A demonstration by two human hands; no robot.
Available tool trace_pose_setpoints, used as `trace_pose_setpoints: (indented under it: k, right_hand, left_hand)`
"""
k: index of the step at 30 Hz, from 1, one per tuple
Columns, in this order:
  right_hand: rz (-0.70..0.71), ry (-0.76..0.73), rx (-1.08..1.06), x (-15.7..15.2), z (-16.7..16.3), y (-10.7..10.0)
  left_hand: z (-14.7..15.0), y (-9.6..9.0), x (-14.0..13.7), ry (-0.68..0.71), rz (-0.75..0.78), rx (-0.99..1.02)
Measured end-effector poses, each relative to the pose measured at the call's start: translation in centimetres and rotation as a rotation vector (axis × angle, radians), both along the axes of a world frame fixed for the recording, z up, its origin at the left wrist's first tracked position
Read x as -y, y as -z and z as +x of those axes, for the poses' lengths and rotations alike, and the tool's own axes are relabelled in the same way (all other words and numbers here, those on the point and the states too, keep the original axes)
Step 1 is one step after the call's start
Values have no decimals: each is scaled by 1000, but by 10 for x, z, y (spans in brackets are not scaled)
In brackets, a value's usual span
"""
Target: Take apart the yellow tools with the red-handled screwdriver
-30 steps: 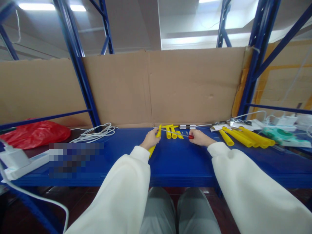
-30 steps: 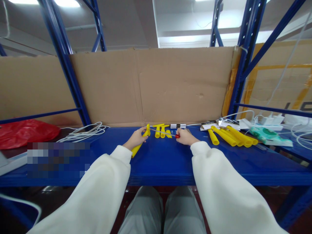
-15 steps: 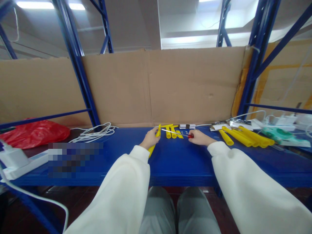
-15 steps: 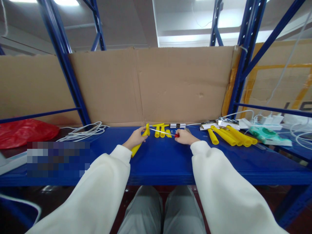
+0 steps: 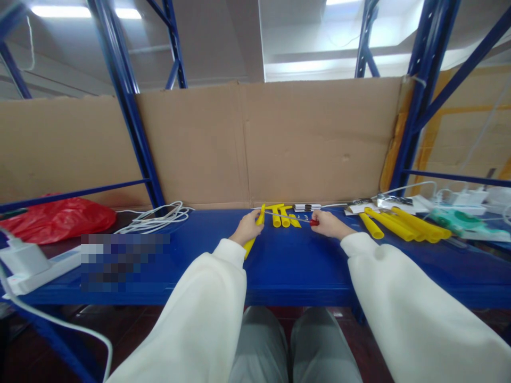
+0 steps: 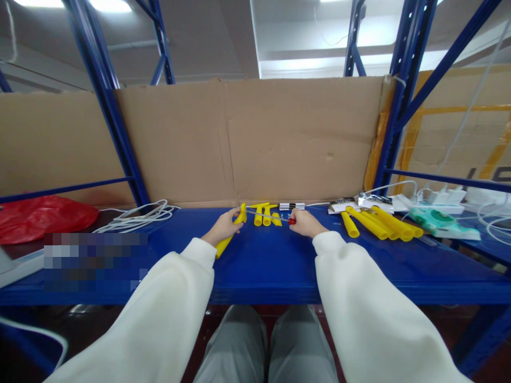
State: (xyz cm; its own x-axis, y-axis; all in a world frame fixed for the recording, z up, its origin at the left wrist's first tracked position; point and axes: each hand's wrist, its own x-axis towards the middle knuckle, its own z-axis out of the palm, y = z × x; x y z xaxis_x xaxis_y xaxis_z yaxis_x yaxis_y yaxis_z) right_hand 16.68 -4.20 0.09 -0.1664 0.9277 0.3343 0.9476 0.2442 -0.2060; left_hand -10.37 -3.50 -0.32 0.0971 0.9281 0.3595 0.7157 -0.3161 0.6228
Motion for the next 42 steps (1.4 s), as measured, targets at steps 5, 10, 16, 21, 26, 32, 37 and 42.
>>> trace_pose_setpoints:
  k: [5, 10, 16, 21, 26, 32, 37, 42]
  right_hand:
    - [-11, -36, 41, 2, -2, -2]
    - [-21, -26, 48, 1, -1, 0]
    - [-25, -49, -18, -2, -1, 3]
    - [-37, -32, 35, 2, -2, -1]
    - [-32, -38, 17, 3, -1, 0]
    - [-41, -52, 37, 2, 0, 0]
    - [-18, -36, 91, 1, 0, 0]
    - [-66, -54, 34, -1, -1, 1]
  left_hand:
    - [1, -1, 2, -9, -21, -1]
    - [1, 0, 1, 2, -14, 5]
    - [-1, 3, -3, 8, 17, -5]
    - [0, 3, -3, -11, 18, -2]
    - [1, 1, -1, -17, -7, 1]
    - [0, 2, -1, -15, 4, 15]
    - [1, 2, -1, -12, -3, 14]
    - [1, 0, 0, -5, -13, 3]
